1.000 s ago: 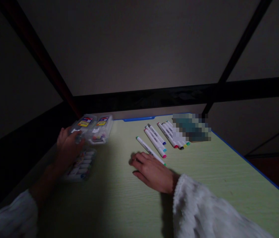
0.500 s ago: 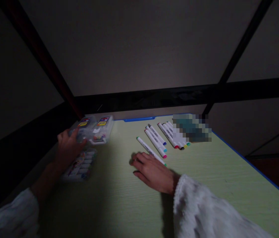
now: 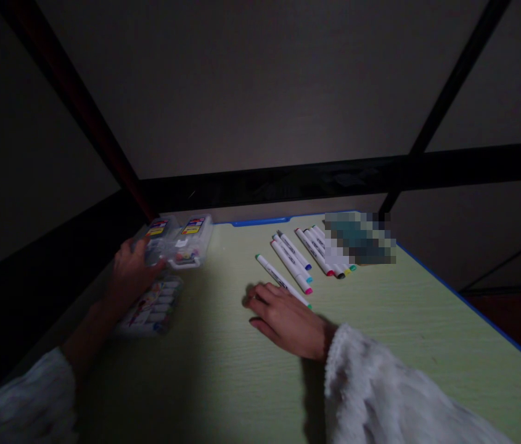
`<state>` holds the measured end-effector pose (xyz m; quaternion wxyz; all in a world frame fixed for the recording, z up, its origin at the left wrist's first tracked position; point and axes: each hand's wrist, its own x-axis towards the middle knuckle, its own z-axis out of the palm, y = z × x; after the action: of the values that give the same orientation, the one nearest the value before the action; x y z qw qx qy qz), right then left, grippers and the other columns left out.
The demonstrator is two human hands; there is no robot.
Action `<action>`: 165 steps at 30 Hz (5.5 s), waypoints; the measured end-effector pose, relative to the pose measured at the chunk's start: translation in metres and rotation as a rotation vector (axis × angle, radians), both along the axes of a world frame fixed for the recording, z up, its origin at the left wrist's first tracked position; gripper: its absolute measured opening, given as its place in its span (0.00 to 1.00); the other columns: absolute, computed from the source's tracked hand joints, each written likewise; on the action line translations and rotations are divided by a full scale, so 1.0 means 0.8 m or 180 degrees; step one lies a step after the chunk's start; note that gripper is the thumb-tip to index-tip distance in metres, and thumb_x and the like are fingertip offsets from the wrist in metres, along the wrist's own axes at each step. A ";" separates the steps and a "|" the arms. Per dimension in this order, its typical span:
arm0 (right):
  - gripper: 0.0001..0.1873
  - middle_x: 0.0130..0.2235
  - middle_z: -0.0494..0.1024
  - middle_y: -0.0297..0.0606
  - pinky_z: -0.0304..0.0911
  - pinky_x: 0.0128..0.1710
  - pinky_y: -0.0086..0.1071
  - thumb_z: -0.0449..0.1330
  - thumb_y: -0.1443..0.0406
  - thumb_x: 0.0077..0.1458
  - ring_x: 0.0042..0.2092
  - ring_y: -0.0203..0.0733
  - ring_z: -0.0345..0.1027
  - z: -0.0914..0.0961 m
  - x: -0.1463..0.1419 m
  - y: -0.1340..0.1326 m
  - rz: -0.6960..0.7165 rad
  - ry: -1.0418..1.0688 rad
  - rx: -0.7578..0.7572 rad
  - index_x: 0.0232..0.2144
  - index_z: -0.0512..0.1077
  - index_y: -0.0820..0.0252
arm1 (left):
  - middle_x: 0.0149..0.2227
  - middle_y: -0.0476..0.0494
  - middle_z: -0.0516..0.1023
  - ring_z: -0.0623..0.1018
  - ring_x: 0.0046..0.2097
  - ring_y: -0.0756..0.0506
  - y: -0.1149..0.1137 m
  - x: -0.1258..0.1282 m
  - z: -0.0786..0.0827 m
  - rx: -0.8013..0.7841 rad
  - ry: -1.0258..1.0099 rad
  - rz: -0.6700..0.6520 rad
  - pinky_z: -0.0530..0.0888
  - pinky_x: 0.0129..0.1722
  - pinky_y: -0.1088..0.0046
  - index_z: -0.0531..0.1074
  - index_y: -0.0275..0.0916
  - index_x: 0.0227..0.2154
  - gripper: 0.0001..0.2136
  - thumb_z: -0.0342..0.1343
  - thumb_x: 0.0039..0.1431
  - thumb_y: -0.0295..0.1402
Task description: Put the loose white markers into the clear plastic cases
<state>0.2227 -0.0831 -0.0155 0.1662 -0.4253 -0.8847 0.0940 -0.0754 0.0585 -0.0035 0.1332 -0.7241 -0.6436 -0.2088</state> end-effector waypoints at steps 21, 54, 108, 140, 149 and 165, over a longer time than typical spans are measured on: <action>0.13 0.45 0.67 0.45 0.62 0.46 0.44 0.49 0.64 0.59 0.47 0.46 0.61 0.001 -0.001 -0.001 -0.0023 -0.0008 -0.0011 0.45 0.66 0.61 | 0.51 0.33 0.62 0.67 0.50 0.31 -0.016 0.015 0.016 0.0351 0.0042 0.0119 0.72 0.40 0.56 0.63 0.37 0.47 0.24 0.58 0.47 0.40; 0.14 0.45 0.67 0.45 0.61 0.47 0.43 0.51 0.65 0.58 0.48 0.47 0.61 0.003 -0.001 -0.001 -0.0053 -0.0078 -0.0049 0.46 0.65 0.62 | 0.56 0.37 0.56 0.63 0.55 0.35 -0.078 0.068 0.028 0.2139 -0.0098 -0.2120 0.67 0.51 0.51 0.56 0.42 0.49 0.29 0.63 0.45 0.34; 0.14 0.46 0.67 0.46 0.62 0.47 0.44 0.50 0.65 0.58 0.48 0.47 0.60 0.004 -0.002 -0.001 -0.0055 -0.0137 -0.0055 0.46 0.65 0.63 | 0.50 0.36 0.67 0.69 0.52 0.36 -0.103 0.103 0.001 0.0527 -0.0123 -0.1727 0.74 0.44 0.59 0.63 0.37 0.46 0.24 0.59 0.46 0.39; 0.14 0.44 0.68 0.46 0.62 0.45 0.44 0.50 0.65 0.58 0.46 0.46 0.61 0.002 0.000 -0.001 -0.0026 -0.0052 0.0023 0.46 0.66 0.62 | 0.50 0.36 0.66 0.67 0.53 0.35 -0.095 0.103 -0.008 0.0300 -0.0183 -0.1804 0.71 0.49 0.55 0.61 0.38 0.47 0.26 0.61 0.45 0.40; 0.14 0.45 0.67 0.46 0.62 0.46 0.45 0.50 0.65 0.59 0.47 0.47 0.61 0.004 -0.001 -0.001 -0.0050 -0.0136 -0.0032 0.46 0.66 0.63 | 0.50 0.34 0.65 0.67 0.53 0.34 -0.095 0.103 -0.008 0.0250 -0.0113 -0.1820 0.70 0.49 0.55 0.59 0.37 0.48 0.27 0.60 0.46 0.40; 0.14 0.45 0.68 0.45 0.62 0.46 0.44 0.50 0.65 0.58 0.47 0.46 0.61 0.000 -0.001 -0.001 -0.0034 -0.0055 0.0054 0.46 0.66 0.62 | 0.54 0.29 0.62 0.63 0.56 0.33 -0.095 0.099 -0.009 0.0340 0.0179 -0.1867 0.64 0.53 0.51 0.58 0.32 0.51 0.27 0.50 0.55 0.47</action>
<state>0.2222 -0.0835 -0.0154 0.1625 -0.4295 -0.8846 0.0819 0.0040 -0.0175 -0.0103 0.1228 -0.8766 -0.3911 -0.2519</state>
